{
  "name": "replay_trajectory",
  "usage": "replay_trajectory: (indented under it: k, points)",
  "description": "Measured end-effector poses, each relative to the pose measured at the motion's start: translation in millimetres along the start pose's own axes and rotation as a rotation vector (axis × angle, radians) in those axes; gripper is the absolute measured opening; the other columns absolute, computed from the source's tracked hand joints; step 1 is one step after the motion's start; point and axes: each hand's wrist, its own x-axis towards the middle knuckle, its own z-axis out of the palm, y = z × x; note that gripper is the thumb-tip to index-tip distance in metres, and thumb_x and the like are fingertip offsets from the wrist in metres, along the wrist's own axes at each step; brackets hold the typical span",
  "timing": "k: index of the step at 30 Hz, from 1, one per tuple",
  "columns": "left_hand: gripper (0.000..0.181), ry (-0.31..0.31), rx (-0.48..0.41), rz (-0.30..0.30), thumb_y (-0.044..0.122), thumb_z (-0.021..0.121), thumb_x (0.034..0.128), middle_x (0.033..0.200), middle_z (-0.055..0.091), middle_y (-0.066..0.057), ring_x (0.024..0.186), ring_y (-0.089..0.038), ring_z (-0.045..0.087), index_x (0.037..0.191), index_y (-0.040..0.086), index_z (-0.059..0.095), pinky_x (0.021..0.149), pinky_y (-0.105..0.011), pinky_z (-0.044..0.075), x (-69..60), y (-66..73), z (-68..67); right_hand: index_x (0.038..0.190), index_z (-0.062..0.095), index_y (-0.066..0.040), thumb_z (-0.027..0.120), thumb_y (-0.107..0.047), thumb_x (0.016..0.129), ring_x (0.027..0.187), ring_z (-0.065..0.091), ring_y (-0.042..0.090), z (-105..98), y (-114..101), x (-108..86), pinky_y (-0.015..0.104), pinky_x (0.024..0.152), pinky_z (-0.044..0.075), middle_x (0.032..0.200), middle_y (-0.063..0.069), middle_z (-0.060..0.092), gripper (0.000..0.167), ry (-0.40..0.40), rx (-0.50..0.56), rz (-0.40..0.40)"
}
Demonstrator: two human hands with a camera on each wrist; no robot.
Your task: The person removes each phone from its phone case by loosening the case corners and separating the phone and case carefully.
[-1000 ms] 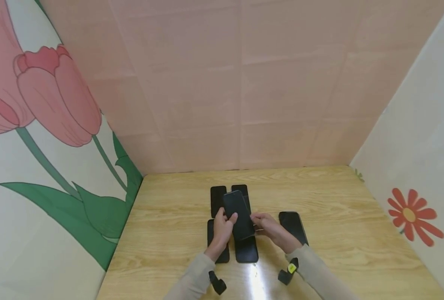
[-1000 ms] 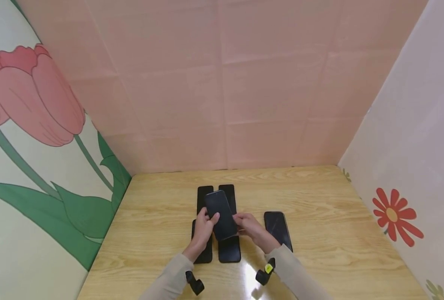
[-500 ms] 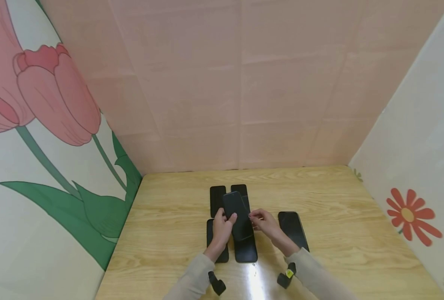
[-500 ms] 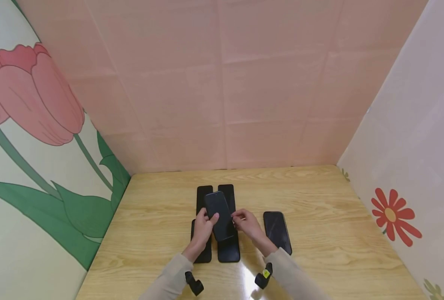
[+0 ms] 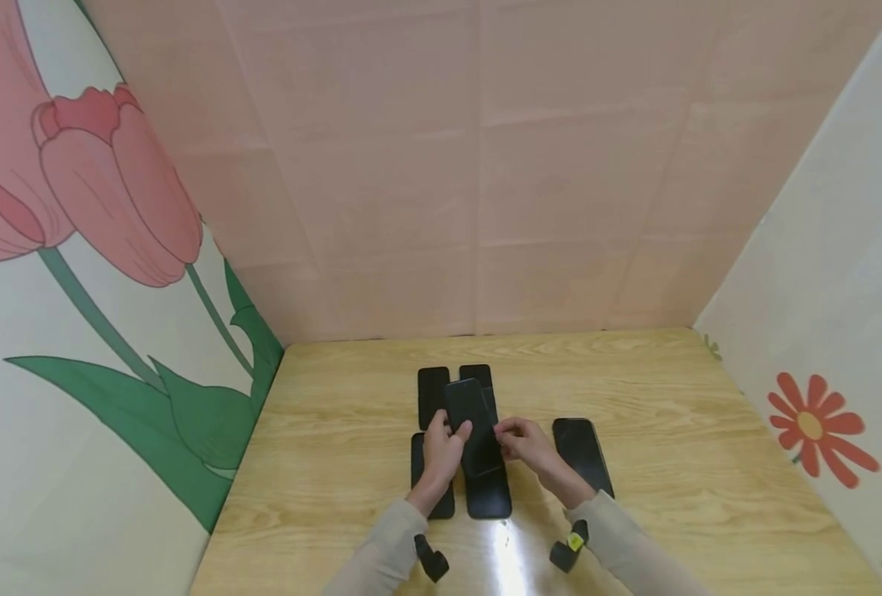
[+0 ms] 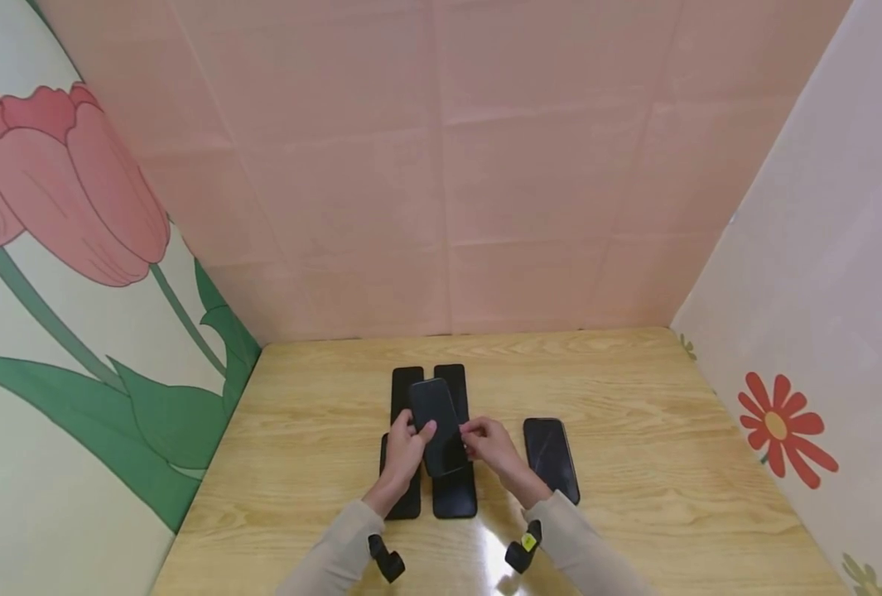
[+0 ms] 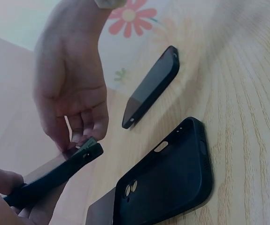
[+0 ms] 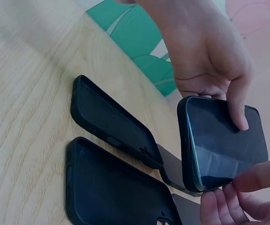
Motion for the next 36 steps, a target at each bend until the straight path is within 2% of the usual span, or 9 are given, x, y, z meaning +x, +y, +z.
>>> replay_trajectory:
  k: [4, 11, 15, 18, 25, 30, 36]
  points:
    - [0.015, 0.005, 0.04, 0.013, 0.012, 0.064, 0.0957, 0.081, 0.065, -0.005, 0.069, -0.016, 0.059, 0.105, 0.003, 0.057, 0.056, -0.029, 0.045, 0.7, 0.5, -0.9, 0.108, 0.059, 0.015, 0.056, 0.002, 0.094, 0.074, 0.061, 0.02, 2, -3, -1.2, 0.048, 0.076, 0.055, 0.089, 0.013, 0.064, 0.019, -0.012, 0.008, 0.018]
    - [0.015, 0.039, 0.102, 0.027, 0.012, 0.064, 0.0957, 0.075, 0.054, -0.002, 0.067, -0.015, 0.051, 0.105, 0.003, 0.056, 0.058, -0.031, 0.04, 1.7, -2.8, -1.9, 0.112, 0.057, 0.016, 0.058, 0.002, 0.094, 0.077, 0.061, 0.022, 4, -6, -0.5, 0.048, 0.079, 0.054, 0.093, 0.014, 0.063, 0.023, -0.036, 0.018, 0.058]
    - [0.016, 0.022, 0.093, 0.018, 0.014, 0.063, 0.0965, 0.078, 0.059, -0.003, 0.069, -0.015, 0.054, 0.107, 0.003, 0.056, 0.058, -0.031, 0.043, 2.0, -2.9, -2.6, 0.112, 0.058, 0.015, 0.061, 0.0, 0.091, 0.078, 0.06, 0.02, 2, -8, -1.1, 0.046, 0.08, 0.054, 0.094, 0.012, 0.062, 0.025, -0.061, 0.035, 0.09]
    - [0.017, 0.003, 0.08, -0.011, 0.014, 0.062, 0.0973, 0.085, 0.063, -0.004, 0.074, -0.016, 0.057, 0.108, 0.002, 0.056, 0.062, -0.032, 0.046, 0.6, -3.7, -2.7, 0.11, 0.06, 0.012, 0.064, 0.0, 0.089, 0.076, 0.059, 0.019, 0, -7, -1.1, 0.044, 0.08, 0.054, 0.093, 0.009, 0.062, 0.025, -0.078, 0.052, 0.12]
    - [0.019, -0.001, 0.054, -0.057, 0.013, 0.061, 0.0975, 0.094, 0.067, -0.007, 0.081, -0.018, 0.061, 0.111, 0.001, 0.056, 0.071, -0.036, 0.05, -0.7, -6.8, -1.3, 0.112, 0.058, 0.013, 0.066, -0.001, 0.088, 0.08, 0.061, 0.018, -1, -9, -2.5, 0.044, 0.082, 0.053, 0.097, 0.011, 0.065, 0.029, -0.131, 0.036, 0.144]
    - [0.018, 0.009, 0.051, -0.045, 0.012, 0.062, 0.0966, 0.094, 0.068, -0.007, 0.082, -0.018, 0.061, 0.11, 0.001, 0.056, 0.072, -0.037, 0.05, -1.0, -7.8, 1.1, 0.114, 0.055, 0.013, 0.063, 0.001, 0.088, 0.08, 0.059, 0.018, -4, -11, -2.7, 0.046, 0.081, 0.052, 0.095, 0.011, 0.061, 0.03, -0.145, 0.014, 0.142]
    - [0.017, -0.01, 0.051, -0.026, 0.01, 0.062, 0.0971, 0.089, 0.068, -0.006, 0.077, -0.016, 0.062, 0.11, 0.001, 0.055, 0.066, -0.034, 0.05, -4.4, -8.6, 3.7, 0.113, 0.053, 0.011, 0.06, 0.006, 0.085, 0.08, 0.057, 0.018, -10, -7, -2.6, 0.046, 0.082, 0.051, 0.091, 0.008, 0.056, 0.029, -0.184, 0.029, 0.151]
